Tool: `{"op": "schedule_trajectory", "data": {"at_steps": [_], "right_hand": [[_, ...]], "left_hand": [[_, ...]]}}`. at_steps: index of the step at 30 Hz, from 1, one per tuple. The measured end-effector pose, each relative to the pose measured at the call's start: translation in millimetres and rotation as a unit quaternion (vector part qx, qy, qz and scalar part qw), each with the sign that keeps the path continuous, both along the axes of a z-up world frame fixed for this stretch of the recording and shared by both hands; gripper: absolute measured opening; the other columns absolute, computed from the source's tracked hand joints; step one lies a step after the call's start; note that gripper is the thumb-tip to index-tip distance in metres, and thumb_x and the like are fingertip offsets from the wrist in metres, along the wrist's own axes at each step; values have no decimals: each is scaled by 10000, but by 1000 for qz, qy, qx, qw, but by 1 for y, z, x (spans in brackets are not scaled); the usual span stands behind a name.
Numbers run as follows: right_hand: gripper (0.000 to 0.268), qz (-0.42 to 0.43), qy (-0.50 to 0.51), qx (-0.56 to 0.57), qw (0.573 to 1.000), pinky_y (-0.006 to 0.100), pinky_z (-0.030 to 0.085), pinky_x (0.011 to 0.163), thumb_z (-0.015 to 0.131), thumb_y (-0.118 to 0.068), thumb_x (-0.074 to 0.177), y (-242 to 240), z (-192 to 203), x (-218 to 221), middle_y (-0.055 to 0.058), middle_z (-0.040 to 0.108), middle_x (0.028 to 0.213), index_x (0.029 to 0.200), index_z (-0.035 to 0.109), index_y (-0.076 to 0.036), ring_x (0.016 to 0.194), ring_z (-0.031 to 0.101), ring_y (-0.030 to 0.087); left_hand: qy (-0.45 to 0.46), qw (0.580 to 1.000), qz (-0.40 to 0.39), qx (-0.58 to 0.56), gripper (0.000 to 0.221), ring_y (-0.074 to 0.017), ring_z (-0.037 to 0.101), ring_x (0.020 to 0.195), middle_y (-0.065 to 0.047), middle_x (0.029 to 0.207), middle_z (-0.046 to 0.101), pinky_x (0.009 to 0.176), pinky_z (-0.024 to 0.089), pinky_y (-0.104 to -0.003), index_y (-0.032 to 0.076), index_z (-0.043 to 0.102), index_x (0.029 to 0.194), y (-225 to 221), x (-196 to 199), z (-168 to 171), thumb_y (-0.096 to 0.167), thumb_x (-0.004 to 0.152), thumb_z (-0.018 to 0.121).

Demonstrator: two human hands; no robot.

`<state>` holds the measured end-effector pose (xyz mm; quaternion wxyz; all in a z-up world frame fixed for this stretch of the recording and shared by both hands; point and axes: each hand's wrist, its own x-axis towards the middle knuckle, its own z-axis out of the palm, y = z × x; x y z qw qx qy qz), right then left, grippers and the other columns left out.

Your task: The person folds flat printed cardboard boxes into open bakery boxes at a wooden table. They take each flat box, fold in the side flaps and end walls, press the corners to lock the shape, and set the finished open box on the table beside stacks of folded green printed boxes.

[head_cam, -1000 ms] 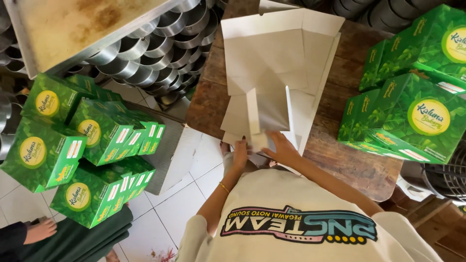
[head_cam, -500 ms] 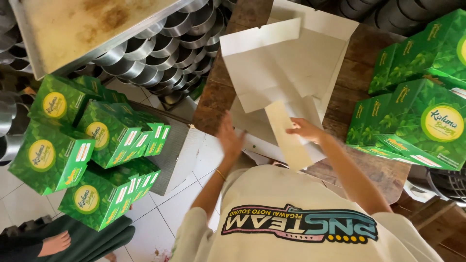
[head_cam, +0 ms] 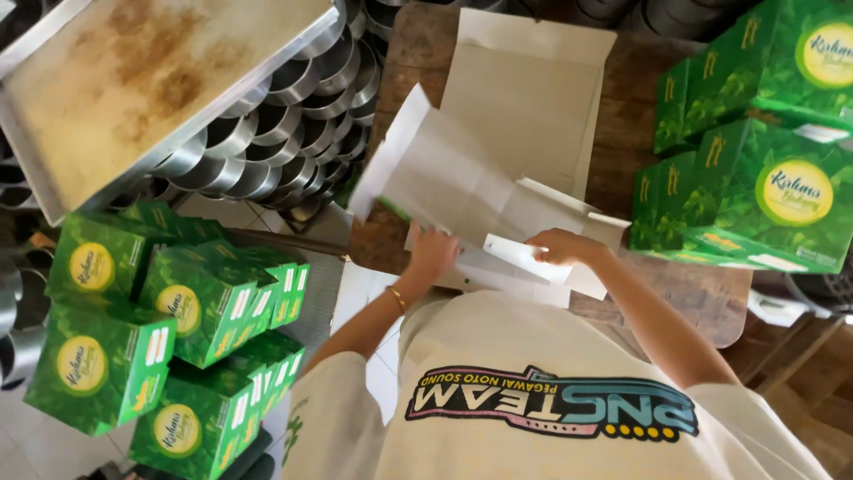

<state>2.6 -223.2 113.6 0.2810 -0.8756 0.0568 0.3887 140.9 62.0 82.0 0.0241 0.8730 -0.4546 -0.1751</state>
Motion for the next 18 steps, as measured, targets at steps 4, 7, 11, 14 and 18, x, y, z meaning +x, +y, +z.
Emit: {"op": "schedule_trajectory", "data": {"at_steps": [4, 7, 11, 14, 18], "right_hand": [[425, 34, -48, 17, 998, 432, 486, 1045, 607, -244, 988, 4, -50, -9, 62, 620, 1412, 1405, 581, -167, 1286, 580, 290], [421, 17, 22, -28, 999, 439, 501, 1006, 546, -199, 1006, 26, -11, -3, 55, 630, 1387, 1428, 560, -198, 1249, 596, 295], [496, 56, 37, -143, 987, 547, 427, 1110, 610, -143, 948, 44, -2, 3, 59, 634, 1402, 1431, 579, -253, 1292, 581, 276], [708, 85, -135, -213, 964, 665, 278, 1120, 747, -225, 786, 68, 10, 11, 103, 549, 1467, 1458, 524, -207, 1367, 508, 291], [935, 73, -277, -126, 950, 718, 288, 1080, 891, -437, 653, 105, 22, 27, 189, 563, 1411, 1448, 504, -130, 1325, 518, 351]], "left_hand": [[-70, 997, 19, 40, 199, -356, 617, 1159, -103, 1041, 733, 1034, 257, -772, 134, 807, 937, -11, -36, -7, 243, 847, 667], [-110, 989, -8, 97, 268, -392, 618, 1145, -163, 1068, 727, 995, 289, -724, 103, 796, 989, -18, -47, -1, 280, 879, 629], [-127, 981, -45, 142, 306, -417, 677, 1021, -180, 1015, 750, 917, 337, -736, 72, 792, 983, -17, -34, 26, 289, 864, 612], [-44, 987, -19, 155, 252, -404, 704, 929, -173, 968, 760, 879, 395, -703, 65, 793, 988, -11, -21, -15, 221, 873, 633], [67, 992, 69, 81, 187, -378, 749, 916, -178, 954, 769, 814, 565, -562, 86, 824, 945, 0, -20, -138, 165, 853, 681]]}}
